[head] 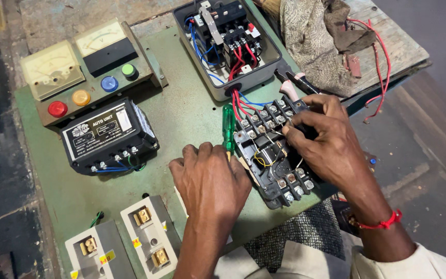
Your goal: The person wires an electrical panel using pliers and a screwdriver, connecting red and blue wires to terminals and tightening screws.
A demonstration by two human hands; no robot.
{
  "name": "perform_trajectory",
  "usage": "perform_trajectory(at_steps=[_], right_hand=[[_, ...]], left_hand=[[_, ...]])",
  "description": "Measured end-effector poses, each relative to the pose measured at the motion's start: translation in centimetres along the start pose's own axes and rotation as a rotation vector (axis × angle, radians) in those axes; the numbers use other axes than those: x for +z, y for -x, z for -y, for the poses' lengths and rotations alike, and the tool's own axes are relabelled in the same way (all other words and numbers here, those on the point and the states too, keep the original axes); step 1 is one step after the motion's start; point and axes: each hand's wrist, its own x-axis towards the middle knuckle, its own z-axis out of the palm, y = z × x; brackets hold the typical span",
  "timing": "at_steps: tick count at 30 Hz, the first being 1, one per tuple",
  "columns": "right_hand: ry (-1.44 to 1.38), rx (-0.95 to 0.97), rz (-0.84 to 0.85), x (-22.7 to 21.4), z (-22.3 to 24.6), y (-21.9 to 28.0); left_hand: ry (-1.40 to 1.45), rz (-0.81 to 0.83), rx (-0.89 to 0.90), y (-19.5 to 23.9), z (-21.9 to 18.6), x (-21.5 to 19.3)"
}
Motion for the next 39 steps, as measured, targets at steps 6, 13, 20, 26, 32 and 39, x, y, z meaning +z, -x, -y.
perform_trajectory(at_steps=[6, 13, 20, 26, 32, 39], right_hand=[[-0.149, 0.069, 0.058, -0.7, -0.2, 0.0], [-0.166, 0.047, 0.061, -0.6, -0.6, 0.1], [-0.161, 0.059, 0.028, -0.3, -0.6, 0.4], [-0.159, -0.024, 0.032, -0.4, -0.7, 0.4], [-0.15, -0.112, 0.011, -0.7, -0.8, 0.5], [-0.149, -0.095, 0.01, -0.9, -0.6, 0.6]], left_hand=[[-0.002, -0.001, -0.001, 0.0, 0.1, -0.1], [0.001, 0.008, -0.011, 0.0, 0.0, -0.2], [-0.031, -0.012, -0.021, 0.0, -0.3, -0.5], [0.183, -0.256, 0.256, 0.3, -2.2, -0.6], [0.331, -0.261, 0.406, -2.2, -5.8, 1.4], [0.33, -0.244, 0.319, -3.6, -5.7, 2.8]])
